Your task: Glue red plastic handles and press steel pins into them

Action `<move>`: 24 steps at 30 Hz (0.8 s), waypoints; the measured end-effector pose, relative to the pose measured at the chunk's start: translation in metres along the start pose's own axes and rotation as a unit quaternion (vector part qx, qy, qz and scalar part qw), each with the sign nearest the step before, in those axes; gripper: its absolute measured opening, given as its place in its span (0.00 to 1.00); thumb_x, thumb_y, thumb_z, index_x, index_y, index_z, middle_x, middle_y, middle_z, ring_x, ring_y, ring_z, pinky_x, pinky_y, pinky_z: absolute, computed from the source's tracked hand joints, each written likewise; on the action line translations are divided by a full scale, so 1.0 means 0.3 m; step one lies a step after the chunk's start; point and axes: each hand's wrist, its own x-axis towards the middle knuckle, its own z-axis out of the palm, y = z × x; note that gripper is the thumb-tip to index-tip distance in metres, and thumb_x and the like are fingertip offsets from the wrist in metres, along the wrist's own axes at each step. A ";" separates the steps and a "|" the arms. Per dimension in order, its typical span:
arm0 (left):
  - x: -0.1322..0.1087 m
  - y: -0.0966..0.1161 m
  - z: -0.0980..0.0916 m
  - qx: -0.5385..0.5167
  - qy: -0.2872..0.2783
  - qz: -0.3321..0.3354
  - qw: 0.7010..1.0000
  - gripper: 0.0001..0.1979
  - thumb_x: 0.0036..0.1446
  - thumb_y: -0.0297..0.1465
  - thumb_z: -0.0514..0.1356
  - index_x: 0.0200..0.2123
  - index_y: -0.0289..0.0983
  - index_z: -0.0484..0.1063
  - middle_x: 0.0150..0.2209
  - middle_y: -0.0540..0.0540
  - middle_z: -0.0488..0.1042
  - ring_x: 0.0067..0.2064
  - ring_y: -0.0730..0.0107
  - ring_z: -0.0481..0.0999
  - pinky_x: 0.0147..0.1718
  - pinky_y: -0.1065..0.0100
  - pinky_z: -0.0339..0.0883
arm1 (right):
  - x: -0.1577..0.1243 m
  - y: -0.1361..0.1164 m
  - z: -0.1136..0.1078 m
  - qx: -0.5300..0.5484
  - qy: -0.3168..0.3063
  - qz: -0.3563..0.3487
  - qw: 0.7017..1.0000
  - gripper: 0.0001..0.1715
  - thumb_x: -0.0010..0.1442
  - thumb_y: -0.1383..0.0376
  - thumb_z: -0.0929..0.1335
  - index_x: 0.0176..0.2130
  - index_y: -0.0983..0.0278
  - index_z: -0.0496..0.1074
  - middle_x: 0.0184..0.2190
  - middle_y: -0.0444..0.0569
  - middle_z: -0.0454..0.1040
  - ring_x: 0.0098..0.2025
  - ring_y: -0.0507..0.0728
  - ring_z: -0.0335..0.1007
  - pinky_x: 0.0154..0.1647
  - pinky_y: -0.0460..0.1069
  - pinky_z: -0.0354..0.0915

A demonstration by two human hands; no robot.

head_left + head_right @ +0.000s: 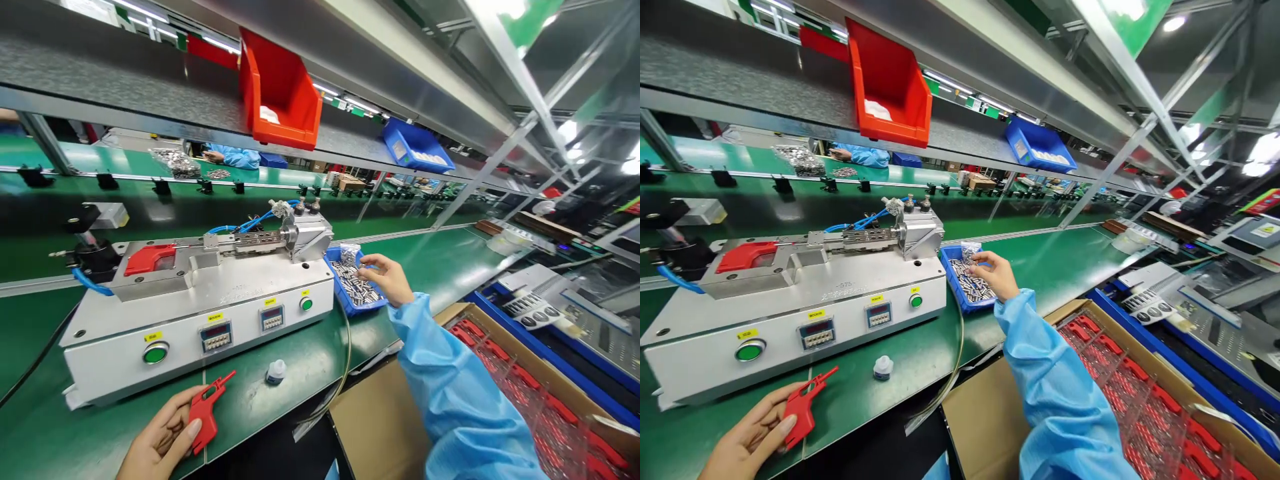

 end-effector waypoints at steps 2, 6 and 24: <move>0.002 0.009 0.004 -0.006 0.003 0.010 1.000 0.36 0.49 0.61 0.71 0.50 0.41 0.79 0.36 0.46 0.84 0.33 0.61 0.80 0.32 0.69 0.76 | -0.002 -0.056 0.023 0.047 -0.017 -0.015 0.999 0.35 0.44 0.43 0.83 0.41 0.63 0.78 0.39 0.50 0.80 0.36 0.60 0.82 0.45 0.60 0.80; 0.017 0.011 0.001 -0.022 -0.012 0.018 1.000 0.34 0.52 0.59 0.70 0.52 0.40 0.79 0.34 0.47 0.81 0.34 0.61 0.79 0.37 0.66 0.76 | 0.004 -0.152 0.102 0.118 -0.047 -0.036 0.991 0.35 0.39 0.47 0.86 0.39 0.63 0.78 0.38 0.50 0.80 0.36 0.61 0.83 0.45 0.60 0.80; 0.106 -0.012 -0.001 -0.018 -0.096 0.114 0.989 0.25 0.62 0.46 0.65 0.55 0.36 0.78 0.29 0.51 0.68 0.32 0.68 0.67 0.36 0.66 0.63 | 0.271 -0.607 0.799 -0.116 -0.249 -0.317 0.908 0.19 0.59 0.49 0.75 0.29 0.60 0.73 0.23 0.44 0.76 0.28 0.55 0.72 0.31 0.50 0.69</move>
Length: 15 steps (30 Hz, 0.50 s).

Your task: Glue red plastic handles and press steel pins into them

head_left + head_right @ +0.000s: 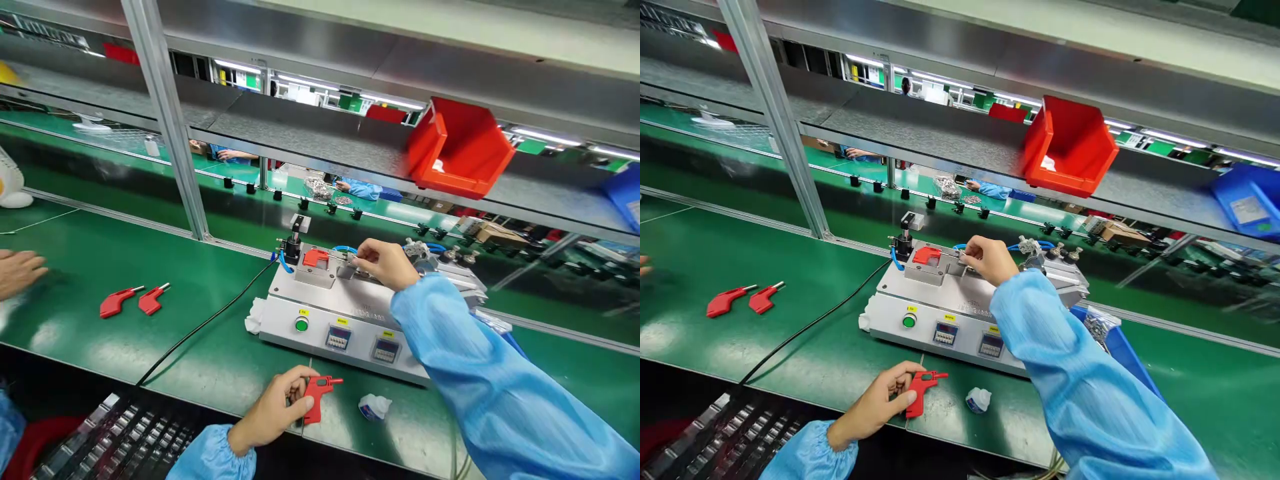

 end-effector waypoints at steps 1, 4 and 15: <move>0.001 0.001 0.001 0.002 0.002 0.001 1.000 0.24 0.62 0.46 0.65 0.55 0.37 0.78 0.29 0.51 0.68 0.32 0.67 0.67 0.36 0.65 0.64 | 0.040 0.002 0.012 -0.040 -0.016 -0.009 0.999 0.18 0.59 0.51 0.75 0.28 0.60 0.73 0.22 0.44 0.75 0.27 0.55 0.72 0.30 0.49 0.67; -0.003 0.024 0.002 0.000 0.021 0.013 1.000 0.20 0.58 0.44 0.67 0.52 0.45 0.81 0.28 0.50 0.71 0.31 0.63 0.70 0.34 0.61 0.67 | 0.134 0.007 0.036 -0.124 -0.075 -0.027 0.989 0.15 0.59 0.55 0.75 0.25 0.60 0.75 0.21 0.43 0.75 0.26 0.54 0.70 0.28 0.49 0.62; -0.012 0.104 -0.014 -0.019 0.007 0.002 1.000 0.16 0.60 0.41 0.65 0.50 0.49 0.82 0.29 0.50 0.70 0.32 0.62 0.71 0.36 0.61 0.68 | 0.198 0.001 0.093 -0.159 -0.107 -0.028 0.981 0.05 0.55 0.65 0.76 0.34 0.58 0.78 0.25 0.42 0.79 0.29 0.56 0.73 0.30 0.49 0.62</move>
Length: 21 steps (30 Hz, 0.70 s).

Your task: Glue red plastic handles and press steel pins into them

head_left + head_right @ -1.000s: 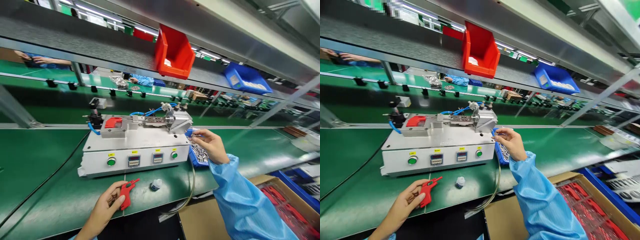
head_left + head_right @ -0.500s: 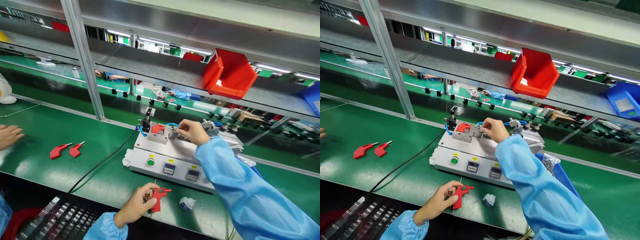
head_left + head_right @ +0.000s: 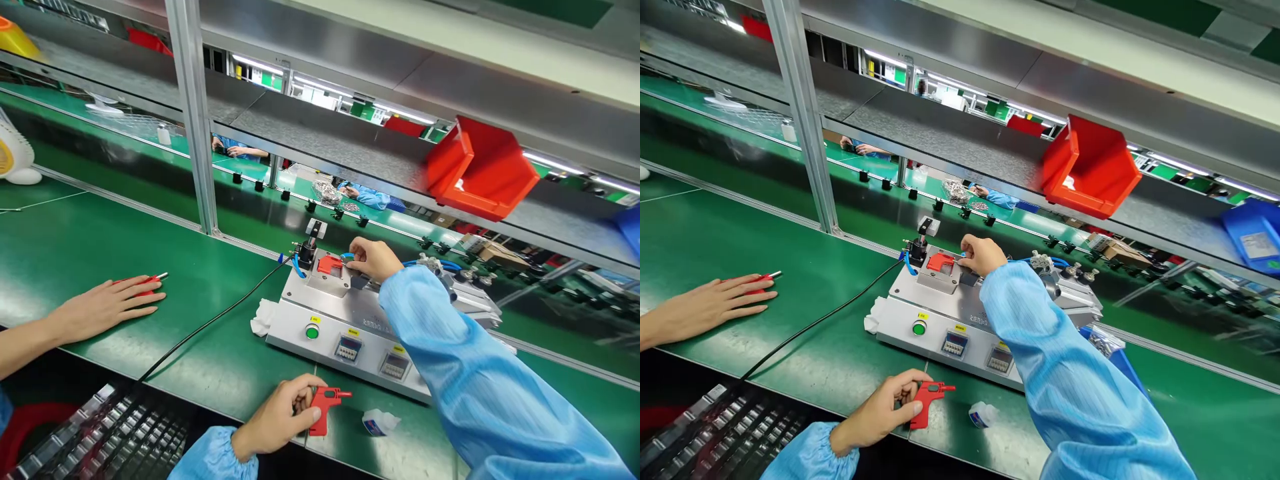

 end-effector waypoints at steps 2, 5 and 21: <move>0.013 -0.032 0.001 -0.001 -0.014 -0.001 1.000 0.18 0.59 0.41 0.66 0.51 0.44 0.81 0.28 0.51 0.68 0.31 0.65 0.67 0.34 0.63 0.65 | -0.025 -0.001 0.013 0.009 0.024 -0.005 1.000 0.04 0.57 0.64 0.75 0.35 0.58 0.78 0.27 0.43 0.79 0.30 0.56 0.74 0.33 0.50 0.65; 0.022 -0.058 0.001 -0.003 -0.029 -0.009 1.000 0.20 0.61 0.38 0.65 0.54 0.39 0.79 0.30 0.52 0.68 0.32 0.69 0.66 0.35 0.66 0.62 | -0.068 0.010 0.028 0.031 0.063 -0.032 0.997 0.05 0.61 0.61 0.74 0.32 0.57 0.79 0.31 0.46 0.81 0.34 0.59 0.76 0.39 0.53 0.68; 0.018 -0.069 -0.003 0.007 -0.026 -0.001 1.000 0.24 0.62 0.42 0.64 0.56 0.35 0.76 0.30 0.52 0.67 0.33 0.70 0.65 0.36 0.67 0.59 | 0.004 -0.143 0.082 -0.097 -0.002 -0.026 0.995 0.05 0.63 0.72 0.72 0.37 0.62 0.79 0.50 0.55 0.74 0.51 0.62 0.73 0.50 0.55 0.72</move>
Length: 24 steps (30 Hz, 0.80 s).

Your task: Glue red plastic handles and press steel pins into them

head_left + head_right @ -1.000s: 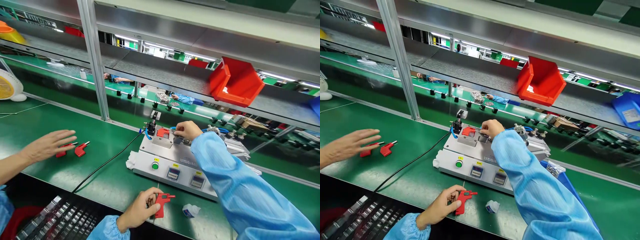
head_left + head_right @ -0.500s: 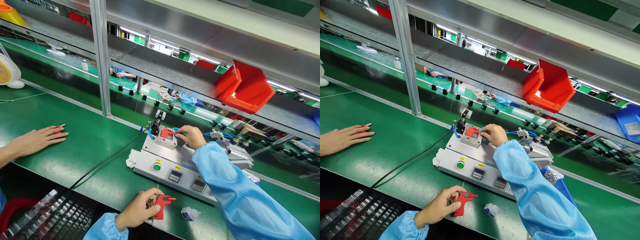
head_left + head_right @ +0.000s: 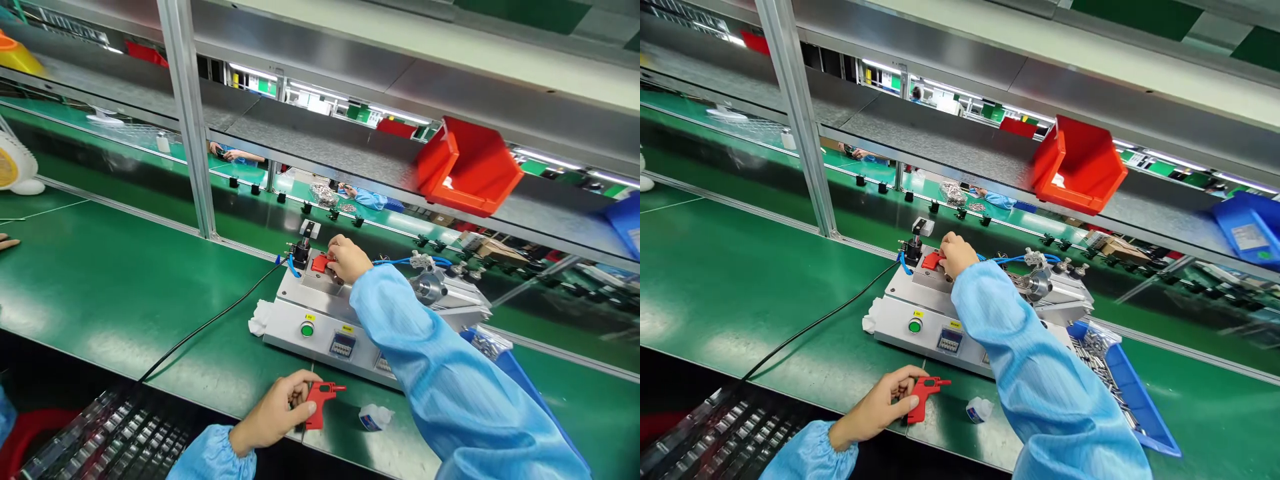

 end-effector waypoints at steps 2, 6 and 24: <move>0.001 -0.009 0.001 -0.005 0.002 0.002 1.000 0.25 0.62 0.44 0.65 0.56 0.35 0.76 0.30 0.52 0.67 0.33 0.70 0.65 0.36 0.67 0.59 | -0.007 0.008 -0.010 -0.002 0.007 0.008 1.000 0.06 0.65 0.72 0.70 0.37 0.63 0.78 0.52 0.56 0.73 0.52 0.62 0.72 0.51 0.56 0.72; 0.001 -0.020 0.003 -0.010 -0.002 0.005 1.000 0.25 0.63 0.45 0.65 0.56 0.35 0.76 0.30 0.52 0.67 0.32 0.70 0.65 0.36 0.67 0.59 | -0.034 0.023 -0.028 -0.001 0.000 0.016 1.000 0.06 0.67 0.70 0.70 0.37 0.62 0.78 0.52 0.53 0.73 0.53 0.61 0.73 0.52 0.54 0.72; -0.002 -0.026 0.002 -0.015 0.003 0.003 1.000 0.25 0.63 0.44 0.65 0.57 0.36 0.76 0.30 0.52 0.67 0.33 0.70 0.66 0.37 0.67 0.61 | -0.023 0.015 -0.007 0.036 0.082 0.002 0.996 0.09 0.68 0.69 0.65 0.40 0.62 0.77 0.49 0.55 0.74 0.50 0.62 0.73 0.53 0.56 0.71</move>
